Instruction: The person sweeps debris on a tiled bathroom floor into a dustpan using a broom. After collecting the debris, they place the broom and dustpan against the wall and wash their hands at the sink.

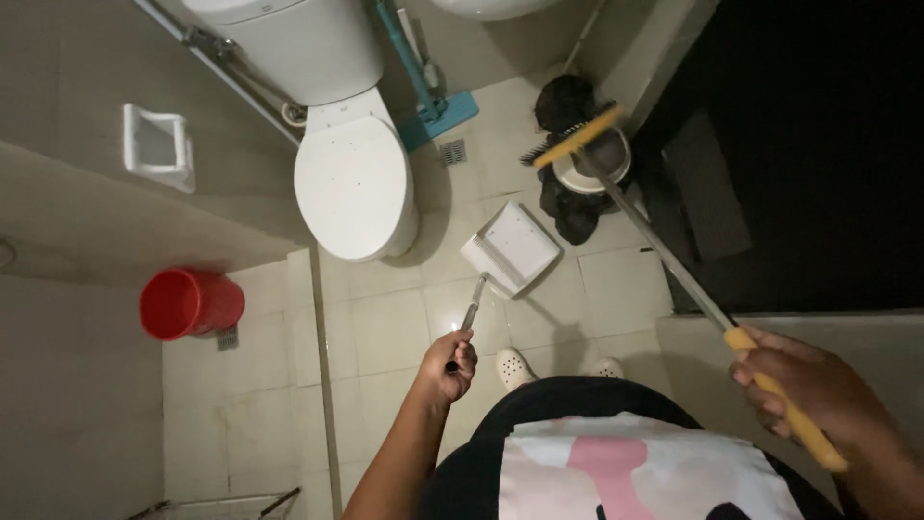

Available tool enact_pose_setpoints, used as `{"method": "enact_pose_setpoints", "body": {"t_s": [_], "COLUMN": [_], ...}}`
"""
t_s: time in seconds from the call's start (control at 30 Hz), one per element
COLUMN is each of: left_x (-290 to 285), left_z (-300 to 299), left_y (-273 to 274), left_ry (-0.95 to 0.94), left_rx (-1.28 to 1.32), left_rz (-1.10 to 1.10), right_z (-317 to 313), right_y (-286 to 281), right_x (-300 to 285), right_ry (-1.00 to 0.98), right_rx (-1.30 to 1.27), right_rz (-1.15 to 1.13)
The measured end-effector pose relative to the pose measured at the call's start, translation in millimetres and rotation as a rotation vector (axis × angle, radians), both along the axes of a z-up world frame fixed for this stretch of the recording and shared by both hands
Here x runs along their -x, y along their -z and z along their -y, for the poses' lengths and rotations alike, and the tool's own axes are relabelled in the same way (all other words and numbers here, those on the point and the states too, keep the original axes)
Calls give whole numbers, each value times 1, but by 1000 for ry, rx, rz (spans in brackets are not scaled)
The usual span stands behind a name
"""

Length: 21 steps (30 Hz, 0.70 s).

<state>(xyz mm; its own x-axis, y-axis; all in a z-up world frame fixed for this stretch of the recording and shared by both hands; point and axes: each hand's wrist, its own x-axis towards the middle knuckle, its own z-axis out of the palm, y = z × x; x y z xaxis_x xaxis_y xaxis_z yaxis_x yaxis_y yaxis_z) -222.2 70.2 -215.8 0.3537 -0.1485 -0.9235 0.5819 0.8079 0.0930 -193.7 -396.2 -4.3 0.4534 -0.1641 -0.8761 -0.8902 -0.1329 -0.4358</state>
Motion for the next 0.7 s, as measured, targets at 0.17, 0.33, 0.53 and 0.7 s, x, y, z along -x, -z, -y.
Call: {"method": "enact_pose_setpoints", "body": {"t_s": [0.17,0.33,0.53,0.7], "left_x": [5,6,-1,3], "left_z": [-14,-28,-43,-58], "left_y": [6,10,14,9], "left_ry": [-43,-72,-160,-188], "left_rx": [39,35,-42,-50], "left_rz": [-6,-13,-37,-21], "right_z": [3,6,-31,-83], "right_y": [35,51,26,5], "right_x": [-1,-6,-22,-39], "right_ry": [-19,-60,-405,-488], "right_rx": [11,69,204,150], "right_rz": [88,6,36,-18]}}
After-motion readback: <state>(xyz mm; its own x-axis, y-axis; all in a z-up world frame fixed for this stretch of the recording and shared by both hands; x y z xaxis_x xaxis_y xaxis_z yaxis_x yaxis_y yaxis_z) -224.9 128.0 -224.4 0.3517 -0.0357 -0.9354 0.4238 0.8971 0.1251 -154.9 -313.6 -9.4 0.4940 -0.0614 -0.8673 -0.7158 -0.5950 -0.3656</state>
